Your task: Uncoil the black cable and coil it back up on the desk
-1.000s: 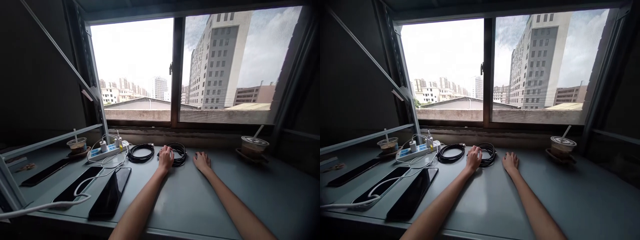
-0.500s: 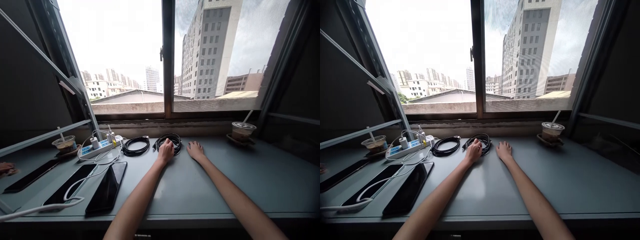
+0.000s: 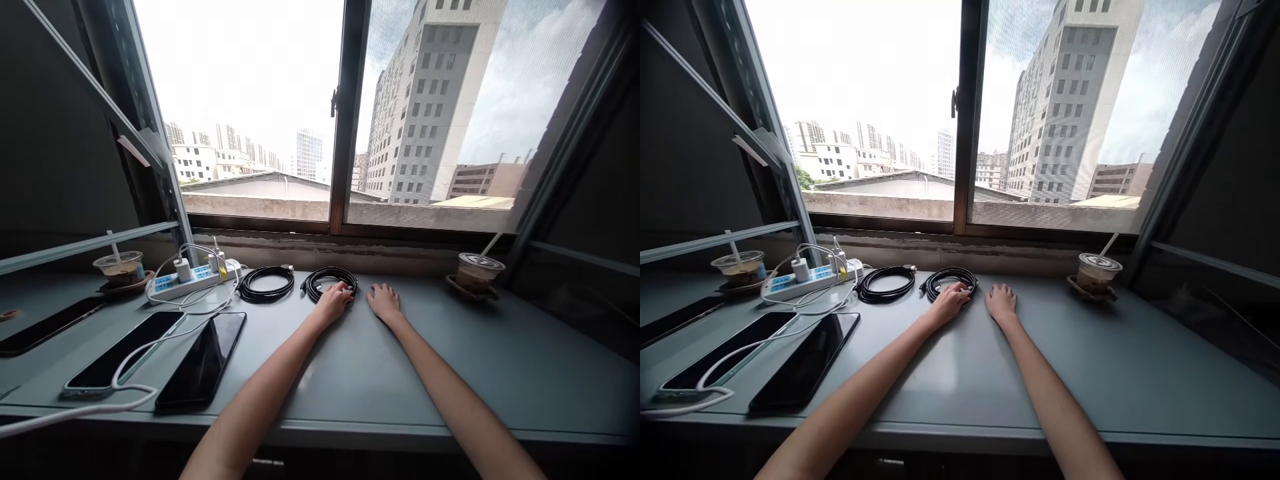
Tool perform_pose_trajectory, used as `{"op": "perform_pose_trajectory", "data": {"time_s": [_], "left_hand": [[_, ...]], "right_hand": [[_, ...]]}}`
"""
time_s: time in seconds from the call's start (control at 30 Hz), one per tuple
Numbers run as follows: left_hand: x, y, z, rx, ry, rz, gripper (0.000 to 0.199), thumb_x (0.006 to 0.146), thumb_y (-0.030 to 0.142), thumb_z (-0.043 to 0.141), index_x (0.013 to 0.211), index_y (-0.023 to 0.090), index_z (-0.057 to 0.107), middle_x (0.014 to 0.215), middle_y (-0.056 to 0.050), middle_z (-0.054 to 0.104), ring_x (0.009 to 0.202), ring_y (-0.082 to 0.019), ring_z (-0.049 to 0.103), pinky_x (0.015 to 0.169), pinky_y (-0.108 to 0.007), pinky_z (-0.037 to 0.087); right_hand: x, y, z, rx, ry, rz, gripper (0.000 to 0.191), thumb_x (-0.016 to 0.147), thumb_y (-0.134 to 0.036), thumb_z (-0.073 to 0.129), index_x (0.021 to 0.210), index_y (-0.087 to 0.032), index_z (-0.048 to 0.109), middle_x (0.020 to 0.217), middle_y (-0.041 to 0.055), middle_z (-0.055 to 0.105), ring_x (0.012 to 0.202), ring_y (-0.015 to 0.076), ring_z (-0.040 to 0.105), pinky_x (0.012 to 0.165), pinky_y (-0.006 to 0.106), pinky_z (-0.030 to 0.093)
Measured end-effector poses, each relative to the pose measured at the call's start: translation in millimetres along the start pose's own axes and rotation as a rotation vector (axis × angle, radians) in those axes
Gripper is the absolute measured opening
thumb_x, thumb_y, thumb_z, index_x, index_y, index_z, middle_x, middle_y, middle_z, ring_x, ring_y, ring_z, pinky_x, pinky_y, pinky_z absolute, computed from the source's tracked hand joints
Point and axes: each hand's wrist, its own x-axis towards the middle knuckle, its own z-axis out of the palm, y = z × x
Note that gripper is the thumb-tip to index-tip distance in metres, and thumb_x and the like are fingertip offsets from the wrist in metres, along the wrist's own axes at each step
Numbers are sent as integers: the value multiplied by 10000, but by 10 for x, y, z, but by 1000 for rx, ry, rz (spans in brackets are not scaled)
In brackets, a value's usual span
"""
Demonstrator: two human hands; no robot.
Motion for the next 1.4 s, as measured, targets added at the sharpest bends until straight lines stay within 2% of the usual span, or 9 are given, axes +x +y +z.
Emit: {"op": "perform_pose_trajectory", "data": {"time_s": [0.1,0.23,0.37,0.47,0.7,0.83,0.93,1.2,1.4], "left_hand": [[11,-12,0,-29,10,4,229,883,232,479,971,182,685,1096,-73,596,906,-176,598,830,-311,432],[17,-44,-40,-50,17,17,193,851,256,536,867,184,714,1045,-60,610,856,-155,604,802,-275,445],[1,-66,-62,-51,15,16,207,826,309,570,941,207,709,1091,-67,597,917,-180,601,868,-312,438],[-13,-61,-59,-46,-17,28,267,809,364,586,1003,213,690,1087,-70,602,959,-201,593,888,-330,437],[-8,12,-27,-21,-81,-9,256,861,247,467,1016,196,664,1104,-71,608,945,-176,605,860,-298,455],[-11,45,-32,11,-101,-37,299,877,271,425,1079,175,624,1199,-99,570,1066,-220,559,942,-365,410],[-17,56,-41,29,-122,-45,327,892,280,398,1134,168,587,1298,-105,513,1197,-242,470,999,-401,357],[-22,71,-42,40,-170,-43,409,907,271,381,1288,146,460,1375,-103,452,1295,-221,371,1058,-391,292],[-2,48,-5,33,-190,-27,444,920,278,345,1341,150,407,1409,-97,408,1334,-228,310,1063,-393,293]], "right_hand": [[-19,-38,-50,39,52,-36,365,868,-217,398,1176,-123,570,1152,164,549,1076,279,487,873,382,352],[-46,-147,-129,127,134,-149,370,911,-205,320,1212,-171,532,1203,100,543,1091,202,486,897,313,343],[-77,-242,-141,209,143,-268,335,921,-253,347,1165,-206,571,1198,55,563,1108,170,476,922,278,325],[-92,-277,-116,266,119,-297,294,890,-275,425,1109,-211,610,1138,47,594,1081,176,496,912,283,339],[-65,-342,-28,430,125,-207,272,821,-239,492,1049,-196,635,1069,59,611,1016,180,546,879,275,391],[25,-317,67,567,160,-87,392,753,-247,566,1133,-150,583,1118,93,602,998,180,572,877,276,426],[108,-276,144,674,144,-18,434,703,-249,617,1114,-113,590,1032,99,651,924,165,616,839,259,463],[232,-252,208,807,100,68,292,657,-264,651,911,-128,695,916,111,699,866,212,656,793,301,502],[306,-181,246,831,96,63,262,633,-307,661,836,-152,719,876,101,705,844,225,661,759,307,507]]}}
